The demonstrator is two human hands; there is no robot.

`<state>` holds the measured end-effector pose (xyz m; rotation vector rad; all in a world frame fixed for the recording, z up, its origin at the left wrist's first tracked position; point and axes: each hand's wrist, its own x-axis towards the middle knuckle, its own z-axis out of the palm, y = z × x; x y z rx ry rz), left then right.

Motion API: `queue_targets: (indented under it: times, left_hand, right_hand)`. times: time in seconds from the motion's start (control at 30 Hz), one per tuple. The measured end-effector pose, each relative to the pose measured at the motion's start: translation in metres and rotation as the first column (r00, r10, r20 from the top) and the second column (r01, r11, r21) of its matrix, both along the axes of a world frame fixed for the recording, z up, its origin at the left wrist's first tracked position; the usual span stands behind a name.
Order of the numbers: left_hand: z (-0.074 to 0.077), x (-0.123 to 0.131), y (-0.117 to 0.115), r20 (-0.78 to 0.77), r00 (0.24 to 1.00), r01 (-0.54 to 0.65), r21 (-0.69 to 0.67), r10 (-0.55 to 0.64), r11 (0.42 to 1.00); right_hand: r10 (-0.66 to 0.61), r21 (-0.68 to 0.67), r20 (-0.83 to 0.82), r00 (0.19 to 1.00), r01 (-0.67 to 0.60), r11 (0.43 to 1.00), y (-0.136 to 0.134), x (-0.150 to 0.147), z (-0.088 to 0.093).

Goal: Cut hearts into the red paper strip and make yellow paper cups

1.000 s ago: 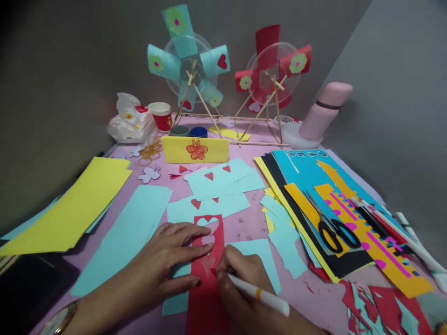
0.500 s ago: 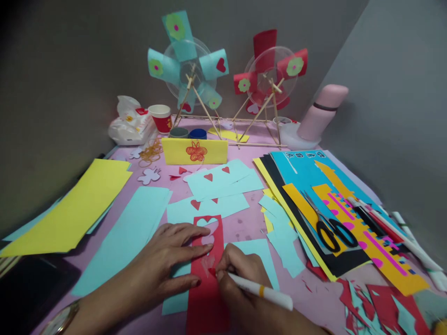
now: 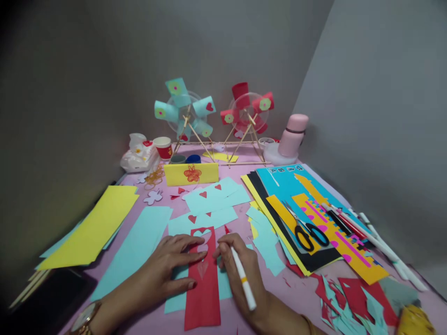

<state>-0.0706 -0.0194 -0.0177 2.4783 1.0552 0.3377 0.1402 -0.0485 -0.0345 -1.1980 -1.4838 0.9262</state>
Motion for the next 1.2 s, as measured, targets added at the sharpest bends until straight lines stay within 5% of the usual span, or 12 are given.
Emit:
queue_targets:
  times: [0.1,0.2,0.33,0.57,0.87,1.2]
  left_hand:
    - [0.002,0.0,0.001,-0.02,1.0,-0.013,-0.026,0.013,1.0]
    - [0.002,-0.001,0.002,-0.048,0.999,-0.026,-0.042,0.024,0.999]
    - [0.001,-0.002,0.002,-0.058,0.998,-0.041,-0.05,0.038,0.998]
    - [0.009,0.001,0.0,-0.05,0.998,-0.05,-0.077,0.047,0.996]
    - [0.008,-0.003,0.0,0.007,0.998,-0.068,-0.091,0.069,0.994]
    - [0.011,-0.001,-0.004,0.031,0.992,-0.121,-0.111,0.125,0.986]
  right_hand:
    - [0.089,0.233,0.282,0.955,-0.158,0.96,-0.004,0.01,0.001]
    - [0.044,0.5,0.468,0.882,-0.306,0.81,-0.015,0.019,-0.004]
    - [-0.047,0.637,0.579,0.814,-0.415,0.649,-0.027,0.022,-0.019]
    - [-0.156,0.641,0.645,0.748,-0.419,0.643,-0.032,0.018,-0.026]
    - [-0.334,0.785,0.582,0.741,-0.405,0.468,-0.036,0.021,-0.016]
    - [-0.44,0.777,0.616,0.653,-0.413,0.475,-0.044,0.063,-0.009]
